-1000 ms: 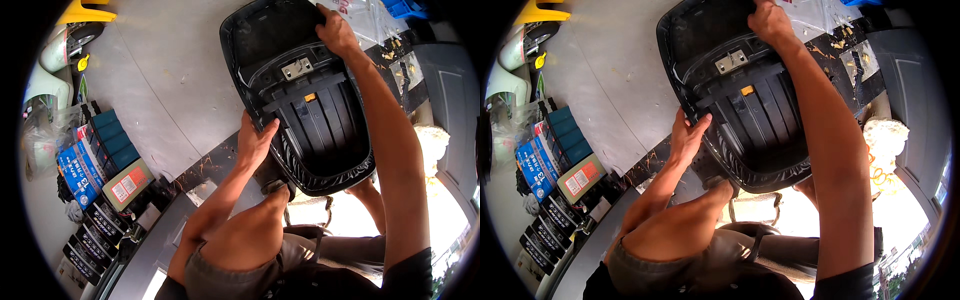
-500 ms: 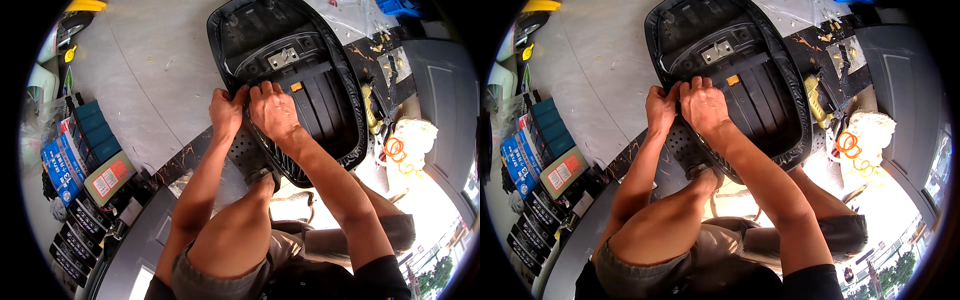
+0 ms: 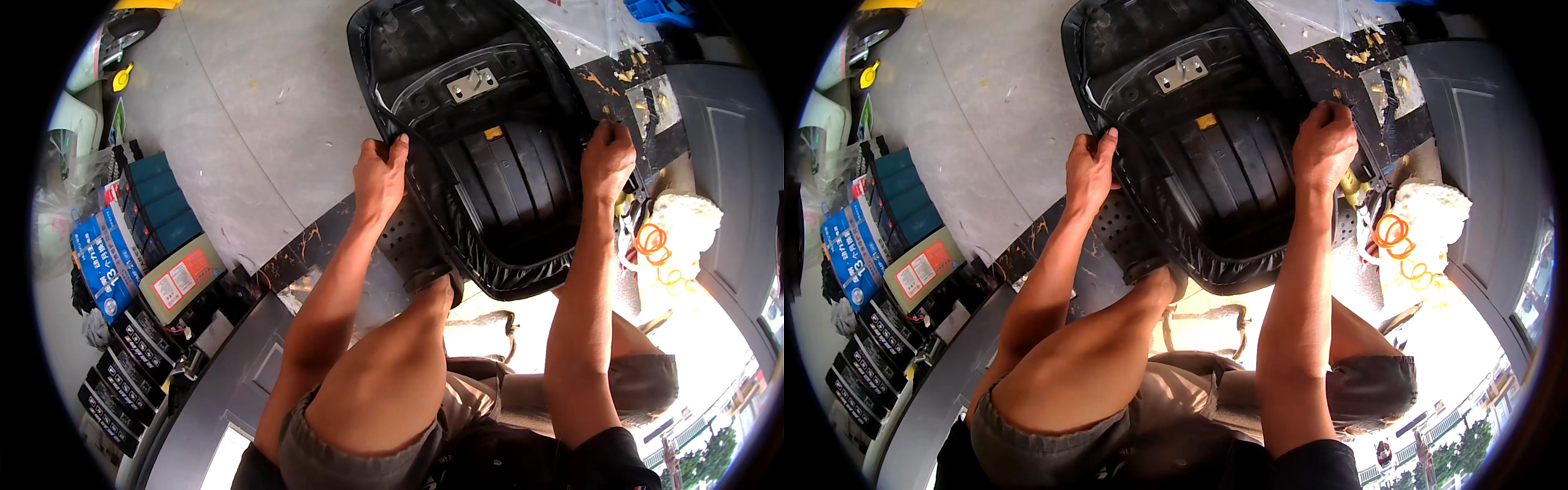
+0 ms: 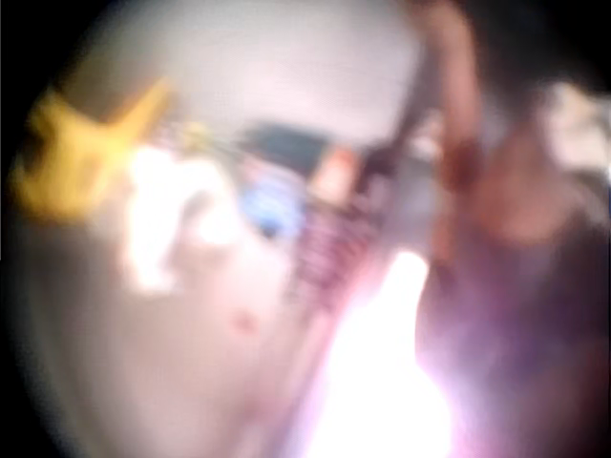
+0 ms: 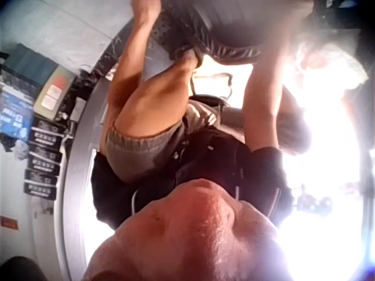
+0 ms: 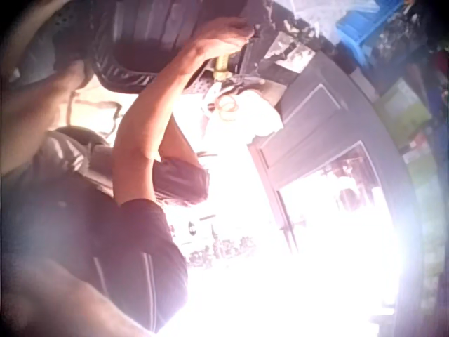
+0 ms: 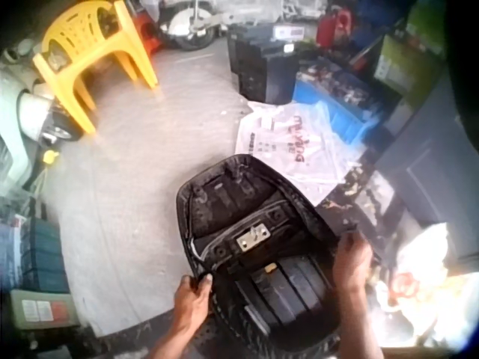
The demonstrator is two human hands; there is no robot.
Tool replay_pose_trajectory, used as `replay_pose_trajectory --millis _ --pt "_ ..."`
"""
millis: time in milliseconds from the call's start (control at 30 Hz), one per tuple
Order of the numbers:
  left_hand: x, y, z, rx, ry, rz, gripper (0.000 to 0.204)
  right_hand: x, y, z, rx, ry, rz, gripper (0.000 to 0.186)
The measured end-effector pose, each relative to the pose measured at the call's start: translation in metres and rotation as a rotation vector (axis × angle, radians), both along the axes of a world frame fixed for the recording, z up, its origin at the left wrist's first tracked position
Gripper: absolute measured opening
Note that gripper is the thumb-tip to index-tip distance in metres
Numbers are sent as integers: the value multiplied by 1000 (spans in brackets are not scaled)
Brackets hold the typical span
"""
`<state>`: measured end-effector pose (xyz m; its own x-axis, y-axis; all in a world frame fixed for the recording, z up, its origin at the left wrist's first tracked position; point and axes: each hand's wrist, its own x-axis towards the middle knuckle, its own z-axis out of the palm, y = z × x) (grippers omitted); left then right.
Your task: The person is repairing a motorcycle seat. They use a staple gun to attach the seat cover to the base, then use pliers to remove staples and a screwdriver to adjust components.
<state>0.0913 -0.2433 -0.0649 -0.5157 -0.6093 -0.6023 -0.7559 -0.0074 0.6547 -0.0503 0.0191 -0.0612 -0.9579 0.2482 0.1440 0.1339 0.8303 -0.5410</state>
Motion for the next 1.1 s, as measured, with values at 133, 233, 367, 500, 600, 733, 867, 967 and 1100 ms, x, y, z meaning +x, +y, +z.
replay_pose_trajectory --millis 133,233,367,500,600,733,867,967,1100 --pt "6 -11 -20 -107 42 -105 47 -32 54 -4 1 102 -144 31" --pt "5 -8 -22 -192 10 -136 47 -67 98 15 -219 100 -265 29" --pt "-1 5 3 -803 256 -232 47 -70 80 49 -444 77 -202 25" --pt "-52 40 16 -802 722 -779 39 -76 75 54 -713 49 -216 24" --pt "-90 68 11 -91 138 -774 19 -93 82 50 -735 -4 -215 23" --pt "-50 51 14 -469 747 -1007 28 -117 101 45 -576 -31 -299 39" --pt "-26 79 48 -327 921 -901 49 -63 58 40 194 228 -37 62" --pt "-12 51 55 -356 941 -777 38 23 -12 50 -480 -54 325 37" --pt "9 -4 27 -569 601 -372 22 88 -57 31 -314 -118 540 20"
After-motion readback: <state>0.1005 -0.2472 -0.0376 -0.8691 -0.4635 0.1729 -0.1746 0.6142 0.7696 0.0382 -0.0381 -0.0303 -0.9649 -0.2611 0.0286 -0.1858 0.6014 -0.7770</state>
